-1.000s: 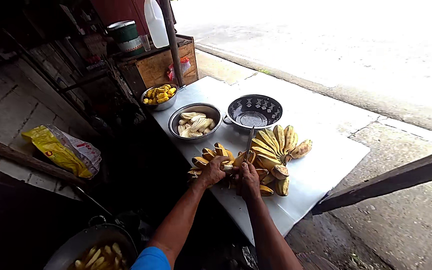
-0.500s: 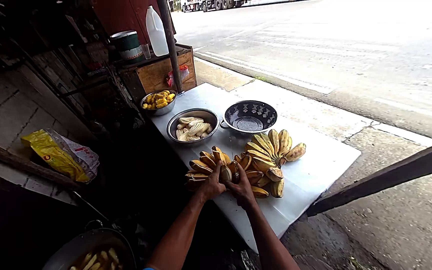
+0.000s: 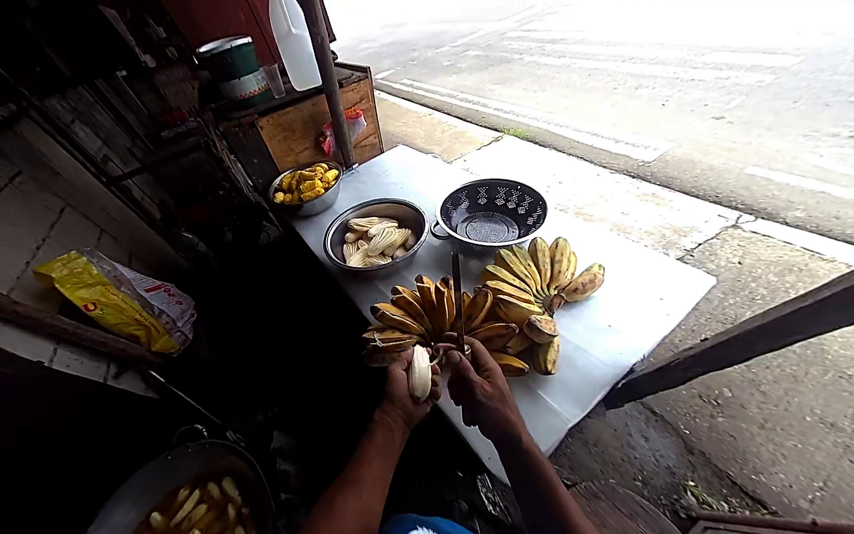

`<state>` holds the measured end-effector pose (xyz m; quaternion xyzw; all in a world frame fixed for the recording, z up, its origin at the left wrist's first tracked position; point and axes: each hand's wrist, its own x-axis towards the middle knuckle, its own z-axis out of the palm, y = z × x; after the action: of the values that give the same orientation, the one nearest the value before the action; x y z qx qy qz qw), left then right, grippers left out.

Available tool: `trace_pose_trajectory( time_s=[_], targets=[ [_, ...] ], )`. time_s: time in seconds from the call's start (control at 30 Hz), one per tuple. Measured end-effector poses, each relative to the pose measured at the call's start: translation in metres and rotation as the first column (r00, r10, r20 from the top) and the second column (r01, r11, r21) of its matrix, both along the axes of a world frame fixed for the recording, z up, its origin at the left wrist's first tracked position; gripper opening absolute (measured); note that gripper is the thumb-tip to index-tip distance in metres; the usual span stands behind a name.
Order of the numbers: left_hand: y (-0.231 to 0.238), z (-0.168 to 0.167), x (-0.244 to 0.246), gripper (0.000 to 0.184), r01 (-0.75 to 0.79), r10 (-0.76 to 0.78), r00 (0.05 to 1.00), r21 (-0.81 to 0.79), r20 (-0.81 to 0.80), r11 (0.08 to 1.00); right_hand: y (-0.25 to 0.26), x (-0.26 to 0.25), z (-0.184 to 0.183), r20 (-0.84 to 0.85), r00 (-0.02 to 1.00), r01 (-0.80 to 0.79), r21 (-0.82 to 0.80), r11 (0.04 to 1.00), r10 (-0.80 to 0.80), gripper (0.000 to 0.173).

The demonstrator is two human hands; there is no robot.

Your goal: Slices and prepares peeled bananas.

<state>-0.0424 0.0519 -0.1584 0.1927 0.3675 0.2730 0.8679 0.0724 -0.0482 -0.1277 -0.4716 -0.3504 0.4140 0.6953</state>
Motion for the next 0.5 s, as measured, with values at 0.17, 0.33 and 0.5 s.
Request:
trace_pose_trajectory(
  time_s=[0.17, 0.33, 0.5],
  targets=[
    [0.032, 0.021, -0.008, 0.051, -0.228, 0.223, 0.970, 0.050, 0.099, 0.972, -0.026, 0.013, -0.013, -0.160, 0.987, -0.026, 0.063, 0.998, 0.035, 0.063],
    [0.053, 0.034, -0.015, 0.029, -0.291, 0.245, 0.946, 0.225, 0.211, 0.930, -0.057, -0.021, -0.052, -0.036, 0.997, -0.080, -0.266, 0.961, 0.073, 0.052],
    [0.057, 0.030, -0.019, 0.045, -0.274, 0.190, 0.926, 0.234, 0.327, 0.933, -0.063, -0.039, -0.046, 0.460, 0.881, -0.010, -0.220, 0.975, 0.113, 0.050]
  ],
)
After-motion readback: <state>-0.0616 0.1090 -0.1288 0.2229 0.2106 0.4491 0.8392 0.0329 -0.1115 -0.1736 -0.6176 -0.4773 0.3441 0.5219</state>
